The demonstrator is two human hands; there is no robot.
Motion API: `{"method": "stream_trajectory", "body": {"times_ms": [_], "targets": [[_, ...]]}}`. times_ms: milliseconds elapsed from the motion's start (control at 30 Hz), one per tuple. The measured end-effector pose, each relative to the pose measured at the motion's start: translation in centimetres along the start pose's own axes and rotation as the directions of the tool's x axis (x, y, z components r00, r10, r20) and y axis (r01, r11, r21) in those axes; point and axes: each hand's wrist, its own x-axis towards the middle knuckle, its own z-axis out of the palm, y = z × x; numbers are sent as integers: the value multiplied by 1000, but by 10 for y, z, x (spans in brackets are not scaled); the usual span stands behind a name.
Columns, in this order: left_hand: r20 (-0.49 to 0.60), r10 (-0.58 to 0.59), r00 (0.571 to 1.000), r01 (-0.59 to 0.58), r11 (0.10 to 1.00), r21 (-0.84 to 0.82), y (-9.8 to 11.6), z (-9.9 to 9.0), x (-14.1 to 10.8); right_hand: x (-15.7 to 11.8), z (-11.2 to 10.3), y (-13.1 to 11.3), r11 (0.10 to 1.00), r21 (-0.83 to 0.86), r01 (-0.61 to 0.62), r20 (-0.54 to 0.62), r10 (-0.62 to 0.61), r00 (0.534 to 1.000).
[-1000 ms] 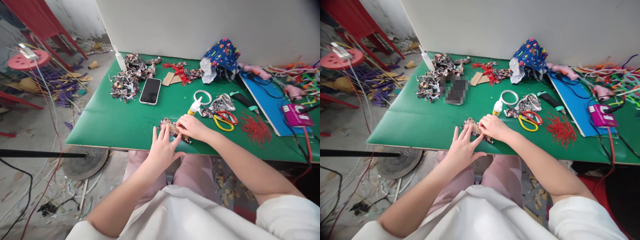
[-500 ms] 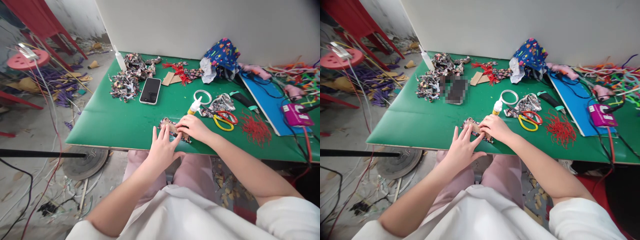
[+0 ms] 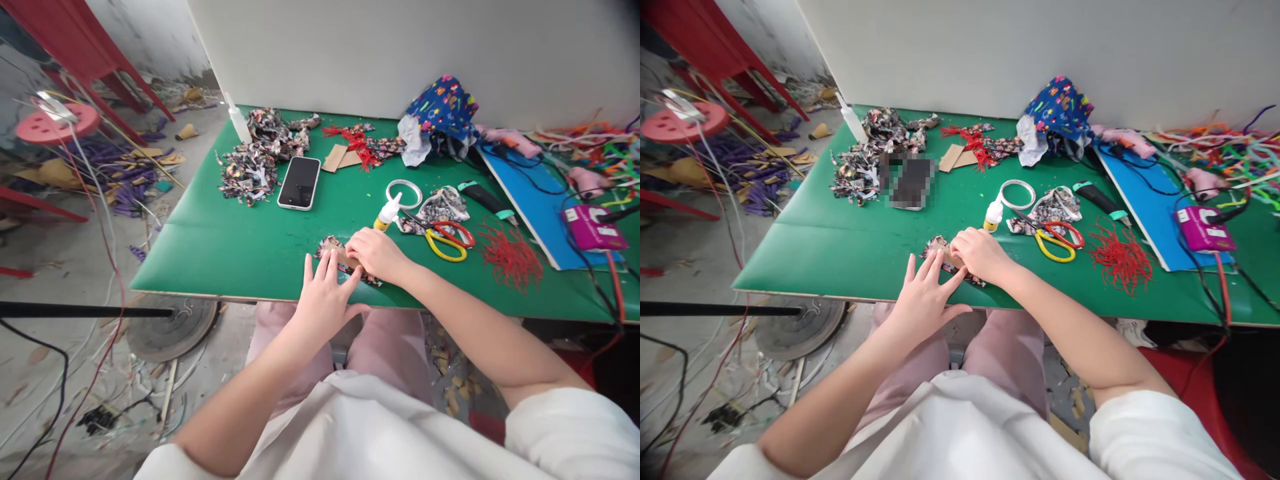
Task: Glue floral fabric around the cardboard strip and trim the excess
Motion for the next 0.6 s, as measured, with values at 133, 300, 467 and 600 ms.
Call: {"method": "stream_trajectory", "body": {"times_ms": [133, 300, 467, 600], "targets": [[-8, -6, 1000, 6, 1000, 8, 0, -1, 0, 6, -5, -7, 990, 134, -44, -118, 60, 991], [-7, 9, 1000, -9, 1000, 16, -1, -4, 0, -12, -24, -14, 938, 312, -152, -260, 238, 936], [-18, -5, 1000, 5, 1000, 8, -1, -6, 2, -62, -34, 8, 904, 220, -367, -309, 421, 853], [-45, 12, 999, -12, 1000, 6, -4, -7, 7, -99, -33, 37, 887, -82, -454, -345, 402, 848]]}}
